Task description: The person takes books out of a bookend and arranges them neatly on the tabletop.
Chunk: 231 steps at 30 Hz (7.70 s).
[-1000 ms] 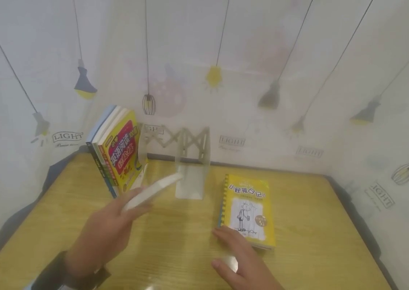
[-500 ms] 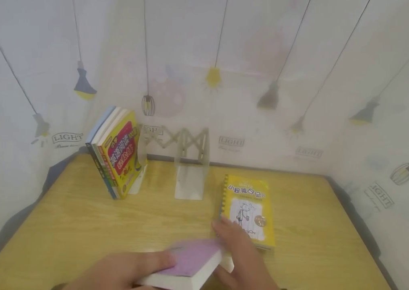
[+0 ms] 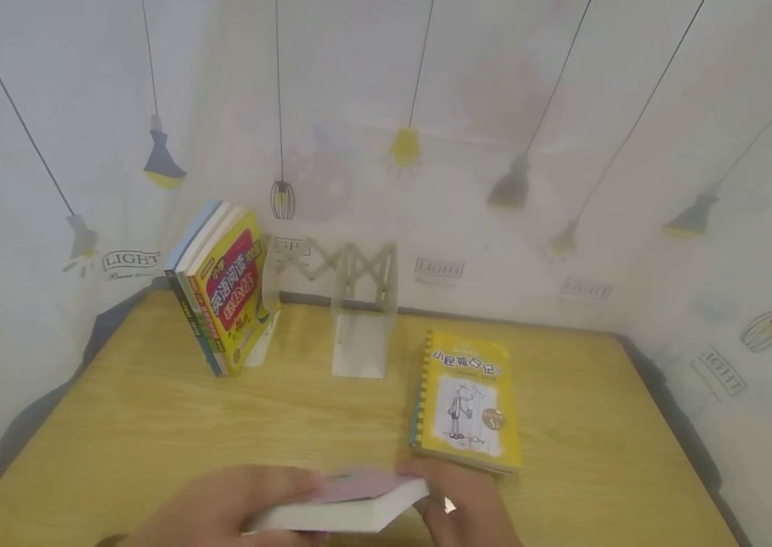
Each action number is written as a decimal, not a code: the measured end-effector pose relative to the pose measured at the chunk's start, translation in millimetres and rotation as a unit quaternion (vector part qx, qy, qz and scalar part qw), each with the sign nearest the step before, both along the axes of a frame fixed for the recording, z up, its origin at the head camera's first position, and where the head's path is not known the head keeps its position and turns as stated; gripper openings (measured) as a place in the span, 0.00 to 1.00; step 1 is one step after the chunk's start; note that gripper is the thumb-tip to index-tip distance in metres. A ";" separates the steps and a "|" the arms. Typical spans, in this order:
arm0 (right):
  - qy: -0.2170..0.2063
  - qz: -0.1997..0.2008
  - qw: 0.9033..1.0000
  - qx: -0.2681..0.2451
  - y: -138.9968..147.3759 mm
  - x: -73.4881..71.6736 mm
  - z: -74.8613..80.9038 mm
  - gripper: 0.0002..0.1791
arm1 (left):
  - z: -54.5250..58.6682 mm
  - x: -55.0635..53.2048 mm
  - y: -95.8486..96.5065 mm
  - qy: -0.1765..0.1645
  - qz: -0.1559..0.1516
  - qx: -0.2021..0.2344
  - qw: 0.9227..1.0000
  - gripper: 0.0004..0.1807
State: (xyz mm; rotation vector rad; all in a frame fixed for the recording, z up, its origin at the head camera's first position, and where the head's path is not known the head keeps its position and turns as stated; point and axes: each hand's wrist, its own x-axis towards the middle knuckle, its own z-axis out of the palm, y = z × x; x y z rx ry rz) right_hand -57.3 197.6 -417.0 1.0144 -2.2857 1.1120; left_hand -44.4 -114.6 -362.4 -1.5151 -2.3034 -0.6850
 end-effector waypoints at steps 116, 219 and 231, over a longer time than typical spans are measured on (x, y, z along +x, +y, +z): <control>-0.125 -0.046 0.971 0.200 -8.7 -24.8 12.4 0.42 | 39.1 -198.7 -78.8 0.089 0.557 -0.104 0.819 0.38; -0.306 0.102 0.946 0.017 -9.5 -14.2 7.0 0.17 | 15.0 -8.4 -52.4 -0.237 0.010 0.106 0.966 0.34; -0.457 0.033 0.886 -0.070 -17.7 -10.0 -10.2 0.23 | 2.7 -28.6 -49.9 -0.009 0.200 0.040 0.979 0.39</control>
